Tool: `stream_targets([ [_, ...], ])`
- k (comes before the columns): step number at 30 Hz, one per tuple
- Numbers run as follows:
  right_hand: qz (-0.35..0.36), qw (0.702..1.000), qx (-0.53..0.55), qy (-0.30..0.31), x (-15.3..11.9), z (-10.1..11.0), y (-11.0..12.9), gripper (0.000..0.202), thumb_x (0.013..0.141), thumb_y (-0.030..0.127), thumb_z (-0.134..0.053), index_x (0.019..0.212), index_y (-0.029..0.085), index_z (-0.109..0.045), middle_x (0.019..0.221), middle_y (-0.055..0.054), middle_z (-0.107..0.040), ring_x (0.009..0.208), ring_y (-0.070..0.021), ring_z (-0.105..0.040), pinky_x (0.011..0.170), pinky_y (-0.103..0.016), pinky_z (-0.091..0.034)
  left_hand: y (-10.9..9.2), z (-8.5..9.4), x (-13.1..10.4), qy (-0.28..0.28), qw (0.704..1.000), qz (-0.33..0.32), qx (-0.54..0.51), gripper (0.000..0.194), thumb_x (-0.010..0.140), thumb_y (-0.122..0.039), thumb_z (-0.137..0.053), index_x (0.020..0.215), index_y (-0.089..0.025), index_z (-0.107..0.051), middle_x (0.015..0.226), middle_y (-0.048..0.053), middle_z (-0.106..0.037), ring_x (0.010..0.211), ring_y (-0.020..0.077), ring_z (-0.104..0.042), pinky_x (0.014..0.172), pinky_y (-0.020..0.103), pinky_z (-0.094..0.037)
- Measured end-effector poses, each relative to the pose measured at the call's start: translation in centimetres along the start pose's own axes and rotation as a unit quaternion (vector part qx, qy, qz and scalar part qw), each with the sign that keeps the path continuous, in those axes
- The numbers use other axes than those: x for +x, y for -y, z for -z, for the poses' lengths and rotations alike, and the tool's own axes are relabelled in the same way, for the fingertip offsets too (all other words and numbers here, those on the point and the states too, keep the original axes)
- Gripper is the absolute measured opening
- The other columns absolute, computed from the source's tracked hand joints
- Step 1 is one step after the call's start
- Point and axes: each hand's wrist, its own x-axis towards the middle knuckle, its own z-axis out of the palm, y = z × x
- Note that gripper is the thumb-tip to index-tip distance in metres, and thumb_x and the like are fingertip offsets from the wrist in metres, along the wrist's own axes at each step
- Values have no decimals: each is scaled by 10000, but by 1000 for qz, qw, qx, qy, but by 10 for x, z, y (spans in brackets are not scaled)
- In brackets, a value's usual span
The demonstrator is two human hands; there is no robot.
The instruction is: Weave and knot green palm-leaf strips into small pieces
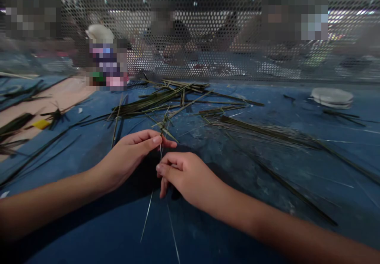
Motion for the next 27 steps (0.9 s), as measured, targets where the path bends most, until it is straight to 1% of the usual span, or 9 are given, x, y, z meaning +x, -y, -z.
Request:
stream_targets([
  [5, -2, 999, -42, 6, -1, 0, -1, 196, 873, 245, -481, 709, 178, -564, 558, -23, -648, 574, -149, -587, 614, -285, -429, 0, 2, 2, 26, 999, 17, -19, 170, 862, -300, -609, 824, -137, -629, 926, 59, -742, 825, 130, -647, 758, 238, -460],
  [8, -4, 997, -77, -3, -3, -2, -3, 200, 876, 239, -479, 706, 181, -566, 554, -8, -637, 573, -138, -584, 618, -273, -428, -3, 2, 3, 44, 999, 22, -18, 177, 873, -316, -587, 907, -142, -594, 895, 78, -743, 825, 143, -653, 765, 255, -462],
  [11, -7, 992, -129, -10, -5, -5, -3, 231, 882, 268, -486, 675, 187, -550, 538, 10, -612, 520, -122, -544, 548, -255, -392, -10, 2, 3, 28, 1000, -6, -7, 215, 893, -358, -549, 976, -160, -546, 814, 55, -730, 712, 129, -639, 699, 254, -468],
  [14, 7, 991, -134, -15, -7, -2, -1, 340, 906, 339, -462, 610, 186, -528, 501, 17, -564, 482, -111, -490, 508, -253, -358, -17, 1, 1, 4, 999, -49, 16, 141, 916, -308, -505, 909, -167, -514, 665, 8, -676, 582, 102, -584, 603, 227, -452],
  [17, 91, 981, -101, -137, -5, 12, 3, 299, 919, 327, -446, 686, 185, -568, 580, 16, -566, 565, -113, -507, 567, -249, -386, -20, -1, -3, 13, 998, -58, 35, 105, 921, -272, -485, 905, -169, -499, 615, -3, -650, 549, 100, -568, 562, 216, -447],
  [19, 163, 948, -115, -247, -2, 23, 4, 124, 884, 286, -525, 836, 192, -590, 761, 4, -600, 719, -123, -547, 675, -250, -417, -19, -2, -6, 42, 997, -42, 43, 110, 922, -276, -478, 901, -169, -491, 612, -2, -650, 526, 102, -569, 548, 220, -451],
  [20, 180, 940, -123, -262, 0, 28, 3, 132, 865, 288, -563, 959, 199, -589, 894, -13, -616, 821, -137, -561, 733, -259, -426, -18, -3, -7, 58, 997, -30, 44, 115, 925, -280, -472, 902, -168, -489, 615, -1, -650, 516, 102, -571, 544, 222, -453],
  [23, 168, 946, -160, -226, 5, 33, 1, 228, 855, 324, -588, 1048, 204, -578, 1006, -35, -611, 911, -163, -557, 781, -286, -427, -15, -4, -10, 87, 995, -1, 43, 113, 926, -273, -464, 909, -165, -491, 646, 2, -649, 513, 101, -581, 549, 227, -463],
  [27, 98, 972, -163, -141, 6, 28, -2, 204, 920, 318, -463, 821, 193, -590, 697, 7, -573, 667, -139, -529, 637, -277, -405, -10, -2, -8, 89, 995, 15, 41, 164, 912, -323, -482, 882, -163, -502, 712, 15, -654, 584, 109, -606, 589, 233, -489],
])
